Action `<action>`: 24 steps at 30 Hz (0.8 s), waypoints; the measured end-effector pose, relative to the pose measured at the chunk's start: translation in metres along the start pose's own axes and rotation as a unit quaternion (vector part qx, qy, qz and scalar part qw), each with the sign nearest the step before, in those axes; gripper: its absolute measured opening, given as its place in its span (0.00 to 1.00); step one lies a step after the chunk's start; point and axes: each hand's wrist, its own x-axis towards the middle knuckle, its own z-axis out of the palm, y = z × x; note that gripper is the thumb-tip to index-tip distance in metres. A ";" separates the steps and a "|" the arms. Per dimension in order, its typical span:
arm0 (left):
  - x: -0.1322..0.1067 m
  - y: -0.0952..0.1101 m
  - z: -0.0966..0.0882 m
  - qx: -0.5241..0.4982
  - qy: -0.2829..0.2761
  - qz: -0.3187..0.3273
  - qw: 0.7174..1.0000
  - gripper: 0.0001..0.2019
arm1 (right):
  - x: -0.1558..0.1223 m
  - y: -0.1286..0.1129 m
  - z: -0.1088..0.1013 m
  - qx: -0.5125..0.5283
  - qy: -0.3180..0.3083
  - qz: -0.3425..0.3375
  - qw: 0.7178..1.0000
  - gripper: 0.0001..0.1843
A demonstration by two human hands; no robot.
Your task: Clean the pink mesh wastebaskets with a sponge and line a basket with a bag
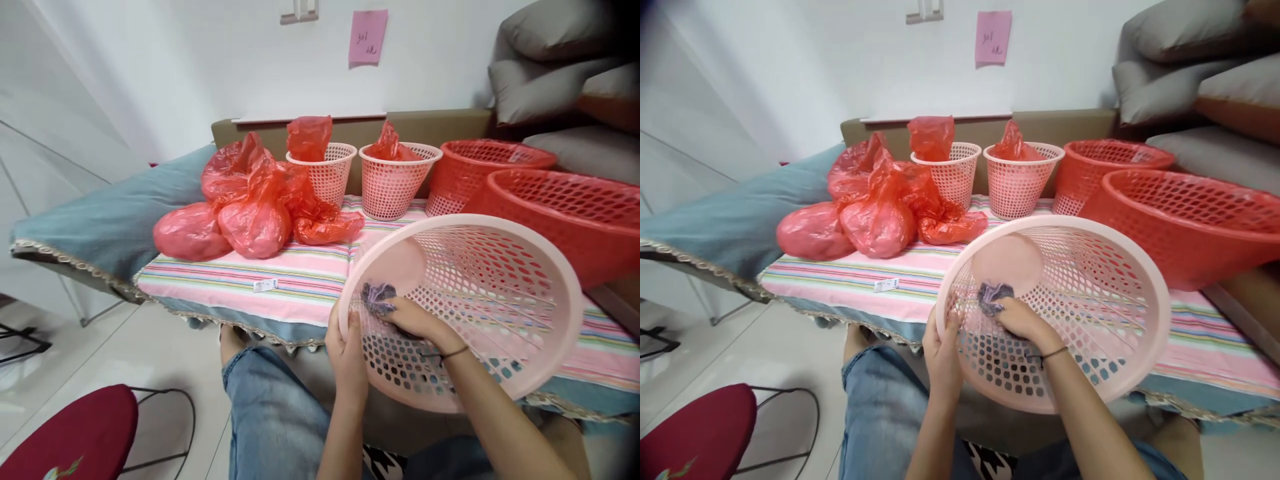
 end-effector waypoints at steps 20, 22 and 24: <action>0.018 -0.006 0.001 -0.054 0.083 -0.008 0.995 0.18 | -0.095 -0.037 0.014 0.192 0.062 0.014 0.979 0.27; 0.017 -0.007 0.002 -0.053 0.095 -0.018 0.994 0.19 | -0.095 -0.039 0.016 0.185 0.072 0.024 0.980 0.29; 0.017 -0.009 0.001 -0.048 0.085 -0.013 0.995 0.19 | -0.093 -0.039 0.022 0.180 0.089 0.034 0.979 0.30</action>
